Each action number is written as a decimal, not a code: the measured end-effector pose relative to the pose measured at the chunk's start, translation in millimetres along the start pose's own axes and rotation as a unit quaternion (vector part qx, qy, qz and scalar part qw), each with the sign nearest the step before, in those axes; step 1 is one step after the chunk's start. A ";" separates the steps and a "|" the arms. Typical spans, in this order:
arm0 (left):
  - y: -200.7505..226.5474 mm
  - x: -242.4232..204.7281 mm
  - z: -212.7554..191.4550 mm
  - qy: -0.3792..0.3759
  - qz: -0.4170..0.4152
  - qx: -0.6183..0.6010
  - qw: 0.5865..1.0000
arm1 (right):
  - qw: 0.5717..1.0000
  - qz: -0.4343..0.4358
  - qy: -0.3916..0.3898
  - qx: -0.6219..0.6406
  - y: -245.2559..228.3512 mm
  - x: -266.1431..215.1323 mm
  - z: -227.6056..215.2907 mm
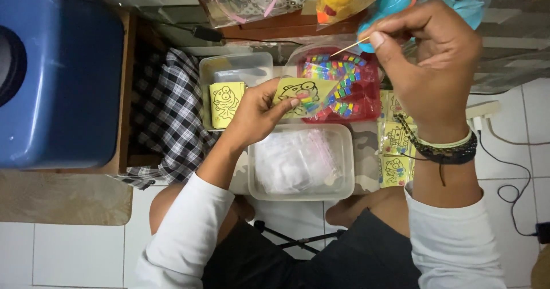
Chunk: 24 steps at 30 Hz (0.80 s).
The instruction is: The person packs small plastic bags with a yellow cartoon drawing card and small colorful plastic pieces using their hands.
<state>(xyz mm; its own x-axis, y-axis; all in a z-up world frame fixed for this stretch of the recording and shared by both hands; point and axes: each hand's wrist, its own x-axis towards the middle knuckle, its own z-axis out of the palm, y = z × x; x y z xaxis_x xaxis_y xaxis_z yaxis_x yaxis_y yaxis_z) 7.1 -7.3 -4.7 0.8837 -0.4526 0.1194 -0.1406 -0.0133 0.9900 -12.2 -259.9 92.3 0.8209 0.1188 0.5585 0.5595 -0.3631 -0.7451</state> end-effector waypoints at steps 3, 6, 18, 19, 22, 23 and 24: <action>-1.8 0.9 1.3 -0.005 -0.008 -0.003 1.000 | 0.998 -0.027 -0.019 -0.046 -4.8 1.6 1.2; -0.8 0.6 1.7 -0.010 -0.009 -0.002 1.000 | 0.994 -0.032 -0.037 -0.093 -6.7 2.3 2.2; 2.0 -1.4 0.3 -0.015 -0.010 -0.006 1.000 | 0.991 0.010 -0.083 -0.102 -0.5 2.0 18.8; 2.5 -1.8 0.5 -0.015 -0.011 -0.006 1.000 | 0.991 0.011 -0.083 -0.102 0.7 2.6 20.1; 2.8 -2.4 1.3 -0.025 -0.016 -0.020 0.999 | 0.987 -0.019 -0.106 -0.115 5.2 3.5 23.8; 2.1 -2.6 1.3 -0.029 -0.018 -0.018 0.999 | 0.988 -0.017 -0.108 -0.112 7.5 2.9 25.6; 1.4 -2.9 1.2 -0.033 -0.020 -0.016 0.999 | 0.988 -0.015 -0.109 -0.109 9.8 2.4 27.4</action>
<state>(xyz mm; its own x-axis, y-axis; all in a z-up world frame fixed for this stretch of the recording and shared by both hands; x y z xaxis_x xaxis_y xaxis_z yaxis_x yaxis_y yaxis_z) 3.8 -7.0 -3.7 0.8569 -0.5098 0.0761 -0.0914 -0.0050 0.9958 -1.6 -237.8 76.3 0.8230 0.3204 0.4692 0.5653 -0.5436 -0.6204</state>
